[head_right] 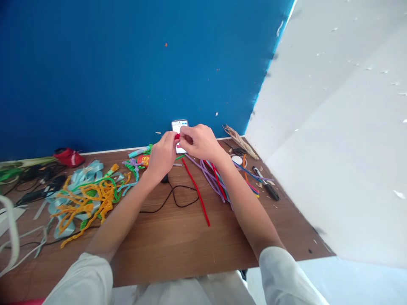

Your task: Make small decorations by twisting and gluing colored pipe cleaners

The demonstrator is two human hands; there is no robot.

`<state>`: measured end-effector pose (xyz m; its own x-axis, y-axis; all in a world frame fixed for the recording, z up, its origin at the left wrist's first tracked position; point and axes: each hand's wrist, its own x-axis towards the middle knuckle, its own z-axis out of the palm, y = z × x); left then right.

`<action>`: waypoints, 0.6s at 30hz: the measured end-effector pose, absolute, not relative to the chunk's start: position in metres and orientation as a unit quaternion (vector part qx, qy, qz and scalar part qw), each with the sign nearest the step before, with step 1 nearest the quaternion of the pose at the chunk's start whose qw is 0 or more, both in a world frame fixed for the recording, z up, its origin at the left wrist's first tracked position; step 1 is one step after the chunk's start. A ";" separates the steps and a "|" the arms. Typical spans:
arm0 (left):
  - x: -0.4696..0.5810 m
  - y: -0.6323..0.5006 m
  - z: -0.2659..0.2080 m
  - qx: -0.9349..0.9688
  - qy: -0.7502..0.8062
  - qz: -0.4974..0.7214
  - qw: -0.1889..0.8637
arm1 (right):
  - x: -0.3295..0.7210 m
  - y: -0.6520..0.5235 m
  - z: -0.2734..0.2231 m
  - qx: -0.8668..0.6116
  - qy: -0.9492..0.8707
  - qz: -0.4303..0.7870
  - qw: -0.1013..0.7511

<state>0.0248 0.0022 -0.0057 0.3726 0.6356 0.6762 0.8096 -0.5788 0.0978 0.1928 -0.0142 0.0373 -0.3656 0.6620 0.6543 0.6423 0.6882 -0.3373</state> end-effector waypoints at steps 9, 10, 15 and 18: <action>0.027 -0.012 0.009 -0.795 -0.391 -0.464 -0.001 | 0.192 -0.015 0.040 -0.287 -0.768 0.239 0.520; 0.025 -0.014 0.012 -0.801 -0.369 -0.472 -0.020 | 0.193 -0.015 0.040 -0.272 -0.755 0.275 0.530; 0.019 -0.021 0.026 -0.801 -0.303 -0.479 -0.194 | 0.197 -0.021 0.049 -0.238 -0.728 0.369 0.527; 0.020 -0.022 0.029 -0.778 -0.273 -0.457 -0.333 | 0.199 -0.027 0.054 -0.243 -0.744 0.355 0.510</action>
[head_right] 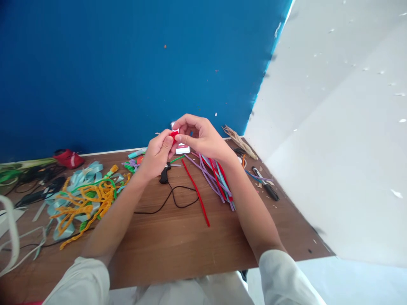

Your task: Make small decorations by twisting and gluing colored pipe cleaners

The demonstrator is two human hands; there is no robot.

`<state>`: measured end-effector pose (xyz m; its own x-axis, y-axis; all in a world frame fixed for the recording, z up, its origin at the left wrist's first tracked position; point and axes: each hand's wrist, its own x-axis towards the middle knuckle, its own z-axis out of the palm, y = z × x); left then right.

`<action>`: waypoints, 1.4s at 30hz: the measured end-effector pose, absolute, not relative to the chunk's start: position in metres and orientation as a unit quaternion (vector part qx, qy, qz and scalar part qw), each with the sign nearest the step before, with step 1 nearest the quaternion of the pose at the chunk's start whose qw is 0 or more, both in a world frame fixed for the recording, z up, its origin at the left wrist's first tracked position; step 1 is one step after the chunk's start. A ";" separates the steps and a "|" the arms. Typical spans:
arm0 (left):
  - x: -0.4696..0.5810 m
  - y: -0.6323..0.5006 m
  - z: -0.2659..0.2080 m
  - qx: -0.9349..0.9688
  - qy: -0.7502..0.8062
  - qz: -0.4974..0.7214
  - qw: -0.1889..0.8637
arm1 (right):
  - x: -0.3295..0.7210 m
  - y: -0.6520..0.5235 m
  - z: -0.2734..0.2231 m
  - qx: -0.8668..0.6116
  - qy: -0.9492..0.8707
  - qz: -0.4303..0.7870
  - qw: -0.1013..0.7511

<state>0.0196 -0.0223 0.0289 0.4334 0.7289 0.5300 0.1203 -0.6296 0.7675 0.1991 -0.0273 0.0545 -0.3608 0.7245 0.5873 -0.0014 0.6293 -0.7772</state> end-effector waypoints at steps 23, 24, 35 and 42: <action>0.019 -0.021 0.032 0.709 0.299 0.406 0.493 | 0.201 -0.018 0.048 -0.289 -0.733 0.292 0.542; 0.019 -0.022 0.032 0.704 0.304 0.408 0.495 | 0.201 -0.018 0.048 -0.285 -0.731 0.299 0.543; 0.020 -0.028 0.038 0.662 0.335 0.401 0.538 | 0.201 -0.016 0.043 -0.273 -0.726 0.330 0.538; 0.022 -0.018 0.027 0.654 0.334 0.413 0.538 | 0.191 -0.017 0.042 -0.271 -0.760 0.252 0.535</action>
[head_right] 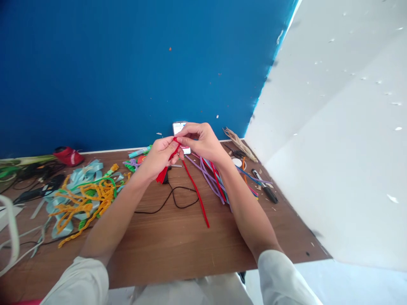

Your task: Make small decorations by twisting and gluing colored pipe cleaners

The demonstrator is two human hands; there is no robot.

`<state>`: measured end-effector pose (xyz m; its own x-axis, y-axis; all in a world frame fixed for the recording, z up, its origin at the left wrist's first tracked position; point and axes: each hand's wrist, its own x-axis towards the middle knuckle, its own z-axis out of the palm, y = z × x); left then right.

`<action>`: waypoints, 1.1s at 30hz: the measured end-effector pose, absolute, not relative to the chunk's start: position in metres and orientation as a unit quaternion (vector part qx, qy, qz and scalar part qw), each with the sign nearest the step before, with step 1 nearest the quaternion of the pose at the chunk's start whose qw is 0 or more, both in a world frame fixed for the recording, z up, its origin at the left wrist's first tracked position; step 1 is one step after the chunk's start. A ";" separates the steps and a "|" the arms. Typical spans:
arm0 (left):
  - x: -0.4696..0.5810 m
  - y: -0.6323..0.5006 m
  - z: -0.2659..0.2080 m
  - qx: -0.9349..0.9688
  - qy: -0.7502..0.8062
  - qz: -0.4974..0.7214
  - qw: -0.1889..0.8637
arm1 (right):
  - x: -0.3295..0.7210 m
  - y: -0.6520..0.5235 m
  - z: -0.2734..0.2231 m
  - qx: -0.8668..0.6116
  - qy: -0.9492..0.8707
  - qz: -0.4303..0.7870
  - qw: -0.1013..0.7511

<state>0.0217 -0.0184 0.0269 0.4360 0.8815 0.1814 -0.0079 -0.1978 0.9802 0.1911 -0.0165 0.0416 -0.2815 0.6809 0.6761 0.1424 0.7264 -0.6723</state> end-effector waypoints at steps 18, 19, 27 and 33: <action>0.016 0.014 0.009 0.669 0.391 0.408 0.482 | 0.186 0.000 0.028 -0.371 -0.757 0.230 0.486; 0.017 0.014 0.009 0.671 0.391 0.409 0.479 | 0.186 0.001 0.028 -0.370 -0.752 0.237 0.491; 0.010 0.017 0.017 0.596 0.402 0.421 0.553 | 0.182 0.008 0.019 -0.380 -0.722 0.326 0.478; -0.011 0.023 0.029 0.577 0.366 0.439 0.583 | 0.146 0.004 -0.017 -0.530 -0.763 0.242 0.280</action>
<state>-0.0108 0.0234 0.0294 0.3473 0.9344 0.0796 -0.0889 -0.0517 0.9947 0.1461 0.0038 -0.0170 -0.2809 0.9445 0.1702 0.6741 0.3204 -0.6656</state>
